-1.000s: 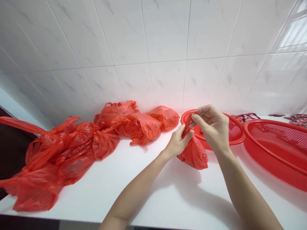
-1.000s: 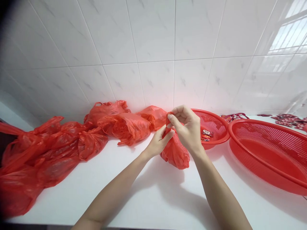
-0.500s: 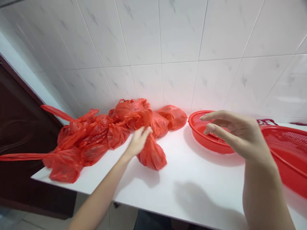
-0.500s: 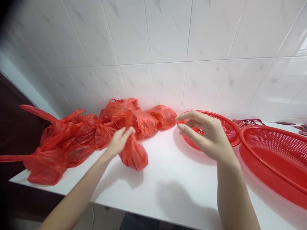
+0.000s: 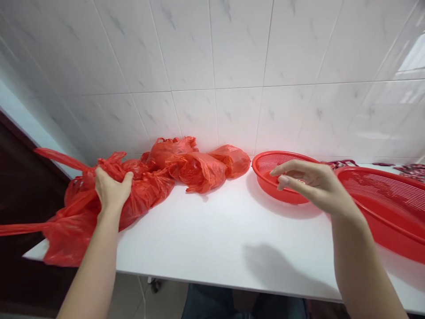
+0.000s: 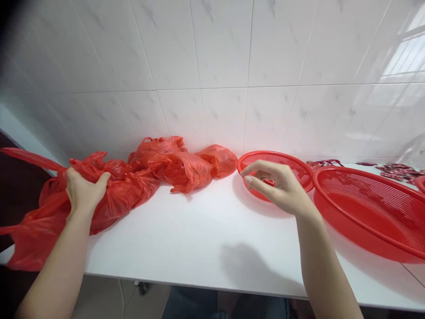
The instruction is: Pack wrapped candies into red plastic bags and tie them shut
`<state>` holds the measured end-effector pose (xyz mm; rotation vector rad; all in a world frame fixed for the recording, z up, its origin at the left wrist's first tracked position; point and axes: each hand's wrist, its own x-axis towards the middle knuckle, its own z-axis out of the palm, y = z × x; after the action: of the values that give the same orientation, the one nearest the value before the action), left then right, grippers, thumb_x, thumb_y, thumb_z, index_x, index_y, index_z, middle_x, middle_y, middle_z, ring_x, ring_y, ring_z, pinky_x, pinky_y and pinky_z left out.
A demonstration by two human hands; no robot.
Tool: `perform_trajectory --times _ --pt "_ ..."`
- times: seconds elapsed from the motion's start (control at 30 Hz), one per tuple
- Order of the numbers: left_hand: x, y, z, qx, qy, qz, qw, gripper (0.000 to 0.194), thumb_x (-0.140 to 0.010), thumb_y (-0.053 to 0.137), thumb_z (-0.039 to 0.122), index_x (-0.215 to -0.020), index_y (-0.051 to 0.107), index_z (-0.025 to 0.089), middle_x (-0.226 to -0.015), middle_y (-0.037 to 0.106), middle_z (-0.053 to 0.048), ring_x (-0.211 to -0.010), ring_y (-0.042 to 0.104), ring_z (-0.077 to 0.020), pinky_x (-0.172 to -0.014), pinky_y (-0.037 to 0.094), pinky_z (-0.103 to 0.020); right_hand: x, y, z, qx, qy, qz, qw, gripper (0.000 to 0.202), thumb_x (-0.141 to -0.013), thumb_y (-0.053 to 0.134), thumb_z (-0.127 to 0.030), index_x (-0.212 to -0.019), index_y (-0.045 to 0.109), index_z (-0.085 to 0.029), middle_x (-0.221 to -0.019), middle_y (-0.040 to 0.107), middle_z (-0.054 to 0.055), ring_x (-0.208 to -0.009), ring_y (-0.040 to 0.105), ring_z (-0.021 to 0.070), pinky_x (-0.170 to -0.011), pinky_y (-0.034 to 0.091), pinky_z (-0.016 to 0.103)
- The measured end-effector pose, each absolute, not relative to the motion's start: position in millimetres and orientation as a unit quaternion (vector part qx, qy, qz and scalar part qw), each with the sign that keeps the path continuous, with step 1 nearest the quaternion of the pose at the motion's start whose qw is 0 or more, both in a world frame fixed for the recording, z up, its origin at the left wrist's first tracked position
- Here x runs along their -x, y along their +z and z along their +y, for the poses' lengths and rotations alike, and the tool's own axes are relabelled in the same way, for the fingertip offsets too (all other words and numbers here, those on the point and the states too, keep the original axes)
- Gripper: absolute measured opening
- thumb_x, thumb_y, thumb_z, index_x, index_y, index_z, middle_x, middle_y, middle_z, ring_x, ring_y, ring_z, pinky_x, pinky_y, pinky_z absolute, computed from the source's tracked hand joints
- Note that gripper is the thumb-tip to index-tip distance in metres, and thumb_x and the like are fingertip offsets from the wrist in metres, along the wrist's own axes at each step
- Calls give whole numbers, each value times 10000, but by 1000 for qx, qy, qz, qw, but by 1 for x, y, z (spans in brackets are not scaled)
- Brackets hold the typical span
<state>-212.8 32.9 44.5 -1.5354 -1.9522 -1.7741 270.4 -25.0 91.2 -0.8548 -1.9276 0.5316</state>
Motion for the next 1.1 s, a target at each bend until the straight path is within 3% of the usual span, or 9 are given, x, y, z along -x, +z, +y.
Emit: perform_trajectory --times 0.1,0.27,0.37,0.47,0.53,0.7,0.83,0.93,1.1 --pt "200 38 38 439 -614 -640 143 576 -692 713 390 -1193 470 242 -1366 588 -122 -1394 446 -468 -974 361 -570 -270 66 -19 366 251 -821 358 194 -930 632 -365 -919 711 -187 -833 736 53 -716 696 179 -645 548 294" --pt "174 49 44 517 -568 -617 171 720 -768 685 305 -1401 361 192 -1401 555 -124 -1366 474 -436 -1012 389 -602 -255 2 -3 390 332 -825 239 124 -891 598 -252 -854 680 -167 -806 720 52 -714 691 178 -639 503 279" --pt "152 56 38 520 -560 -593 253 735 -768 672 198 -1432 360 162 -1453 516 -167 -1369 449 -451 -1062 361 -676 -243 -34 5 412 384 -790 241 113 -854 571 -160 -781 657 -167 -712 675 18 -604 639 147 -625 480 271" --pt "115 43 25 591 -553 -494 317 602 -891 583 178 -1455 379 233 -1471 502 -135 -1383 459 -388 -1100 391 -618 -231 -60 7 424 387 -778 256 139 -828 538 -119 -785 660 -170 -697 667 14 -607 607 149 -591 451 260" --pt "85 21 19 647 -575 -406 293 482 -877 609 157 -1344 511 231 -1288 627 -111 -1221 606 -322 -1044 488 -529 -225 -72 6 423 377 -783 257 156 -801 542 -110 -788 683 -175 -727 686 18 -647 600 155 -599 432 257" --pt "26 -50 28 866 -389 -299 90 291 -913 521 101 -1145 656 213 -1146 694 -83 -1053 695 -202 -902 575 -331 -220 -86 3 416 373 -784 271 173 -801 543 -138 -776 709 -181 -748 689 11 -657 559 142 -630 414 254" --pt "7 -67 54 884 -369 -287 11 281 -894 499 96 -1058 699 206 -1091 712 -83 -983 709 -189 -850 584 -311 -224 -88 6 419 414 -751 298 145 -804 558 -173 -771 700 -178 -695 655 -2 -633 538 137 -609 401 251" --pt "10 -55 76 850 -438 -292 -1 243 -907 507 135 -1013 713 207 -1051 720 -78 -978 704 -186 -888 572 -316 -227 -88 7 420 456 -723 305 123 -806 568 -207 -753 674 -174 -649 620 -9 -601 531 137 -593 399 257" --pt "54 -44 112 650 -555 -519 23 227 -898 442 165 -900 669 183 -952 693 -80 -956 677 -214 -932 550 -378 -227 -90 8 429 478 -703 307 136 -826 561 -255 -763 648 -171 -665 605 -2 -584 537 141 -584 408 272"
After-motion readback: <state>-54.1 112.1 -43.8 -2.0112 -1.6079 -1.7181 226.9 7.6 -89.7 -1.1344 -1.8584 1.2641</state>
